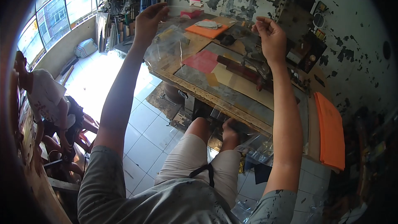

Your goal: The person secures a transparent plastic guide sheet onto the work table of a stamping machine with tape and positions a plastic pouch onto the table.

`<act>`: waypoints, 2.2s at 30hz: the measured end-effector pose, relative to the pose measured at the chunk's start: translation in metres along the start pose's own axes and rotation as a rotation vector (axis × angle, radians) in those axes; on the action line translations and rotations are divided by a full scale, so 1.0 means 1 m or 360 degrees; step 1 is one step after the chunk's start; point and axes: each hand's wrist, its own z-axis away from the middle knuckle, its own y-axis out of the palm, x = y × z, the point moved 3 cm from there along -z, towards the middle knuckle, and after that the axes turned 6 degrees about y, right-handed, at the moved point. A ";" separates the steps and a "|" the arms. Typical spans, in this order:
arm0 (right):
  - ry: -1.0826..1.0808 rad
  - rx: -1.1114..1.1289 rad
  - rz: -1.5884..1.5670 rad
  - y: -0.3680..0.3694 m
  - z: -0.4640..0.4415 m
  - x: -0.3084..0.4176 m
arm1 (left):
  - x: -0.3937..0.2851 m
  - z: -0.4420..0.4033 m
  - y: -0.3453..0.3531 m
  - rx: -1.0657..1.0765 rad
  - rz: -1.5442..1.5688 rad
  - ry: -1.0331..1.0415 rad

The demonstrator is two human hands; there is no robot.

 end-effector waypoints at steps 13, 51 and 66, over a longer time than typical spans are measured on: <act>-0.0022 -0.0004 0.0007 -0.002 0.002 0.000 | 0.000 0.000 0.002 0.0013 0.0022 0.0004; 0.0009 -0.0010 -0.0059 0.002 0.004 -0.017 | 0.001 0.010 -0.003 0.0098 0.0108 -0.0096; 0.0018 0.0412 -0.0130 0.074 0.024 0.002 | -0.003 0.032 -0.085 -0.0041 0.0079 -0.0145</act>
